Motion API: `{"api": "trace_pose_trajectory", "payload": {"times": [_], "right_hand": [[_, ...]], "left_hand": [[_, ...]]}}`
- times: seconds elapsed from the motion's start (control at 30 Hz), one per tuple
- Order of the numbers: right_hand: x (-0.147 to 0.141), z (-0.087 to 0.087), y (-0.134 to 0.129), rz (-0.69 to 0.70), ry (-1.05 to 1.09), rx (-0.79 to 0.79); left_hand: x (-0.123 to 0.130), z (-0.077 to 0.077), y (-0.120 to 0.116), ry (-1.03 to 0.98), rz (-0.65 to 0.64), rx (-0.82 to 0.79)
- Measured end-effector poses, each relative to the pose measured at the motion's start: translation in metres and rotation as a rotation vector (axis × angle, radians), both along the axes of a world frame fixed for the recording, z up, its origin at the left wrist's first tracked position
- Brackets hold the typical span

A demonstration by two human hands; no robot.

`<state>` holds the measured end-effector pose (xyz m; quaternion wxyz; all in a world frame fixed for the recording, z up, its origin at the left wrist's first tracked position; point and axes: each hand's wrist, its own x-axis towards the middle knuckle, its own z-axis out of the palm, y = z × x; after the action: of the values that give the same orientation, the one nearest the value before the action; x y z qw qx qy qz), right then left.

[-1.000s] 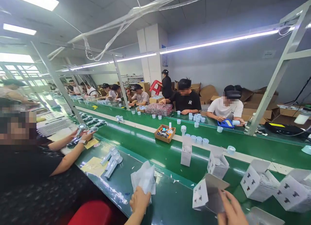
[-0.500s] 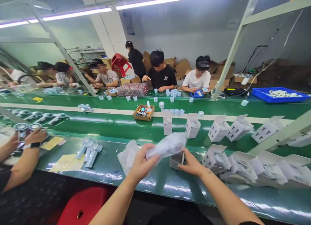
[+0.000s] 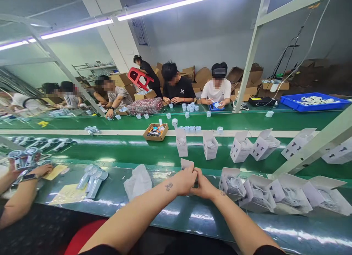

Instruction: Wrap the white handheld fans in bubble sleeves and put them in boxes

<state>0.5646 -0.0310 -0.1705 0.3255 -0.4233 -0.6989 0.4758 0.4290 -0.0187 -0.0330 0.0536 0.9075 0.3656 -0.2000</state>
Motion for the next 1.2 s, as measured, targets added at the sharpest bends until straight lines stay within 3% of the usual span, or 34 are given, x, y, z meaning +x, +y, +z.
{"api": "trace_pose_trajectory", "payload": {"times": [0.13, 0.23, 0.3, 0.4, 0.53, 0.63, 0.73, 0.87, 0.93, 1.03, 1.1, 1.2], "right_hand": [[0.001, 0.011, -0.006, 0.025, -0.018, -0.020], [0.014, 0.038, -0.026, 0.018, -0.123, 0.050], [0.037, 0.057, -0.046, -0.050, -0.312, 0.190], [0.085, 0.062, -0.073, -0.195, -0.708, 0.396], [0.125, 0.031, -0.082, -0.336, -1.135, 0.568], [0.129, 0.012, -0.075, -0.302, -1.190, 0.644], [0.119, 0.012, -0.067, -0.239, -1.132, 0.675], [0.063, 0.046, -0.048, -0.191, -1.038, 0.645], [0.010, 0.074, -0.025, -0.186, -1.011, 0.584], [-0.082, 0.111, 0.033, -0.213, -1.047, 0.439], [-0.139, 0.120, 0.081, -0.198, -1.090, 0.341], [-0.198, 0.109, 0.149, -0.179, -1.120, 0.308]], "left_hand": [[-0.019, -0.040, -0.019, -0.039, -0.039, 0.090], [-0.031, -0.067, -0.028, -0.029, 0.038, 0.101], [-0.035, -0.075, -0.028, -0.060, 0.126, 0.094], [-0.045, -0.072, -0.018, -0.111, 0.291, 0.051], [-0.083, -0.046, 0.011, -0.199, 0.517, 0.068], [-0.128, -0.026, 0.048, -0.165, 0.583, 0.110], [-0.181, -0.019, 0.093, -0.090, 0.581, 0.167], [-0.245, -0.030, 0.147, -0.063, 0.549, 0.199], [-0.270, -0.039, 0.169, -0.063, 0.523, 0.202], [-0.298, -0.051, 0.196, -0.075, 0.495, 0.199], [-0.311, -0.057, 0.210, -0.087, 0.481, 0.195], [-0.325, -0.065, 0.227, -0.101, 0.455, 0.187]]}}
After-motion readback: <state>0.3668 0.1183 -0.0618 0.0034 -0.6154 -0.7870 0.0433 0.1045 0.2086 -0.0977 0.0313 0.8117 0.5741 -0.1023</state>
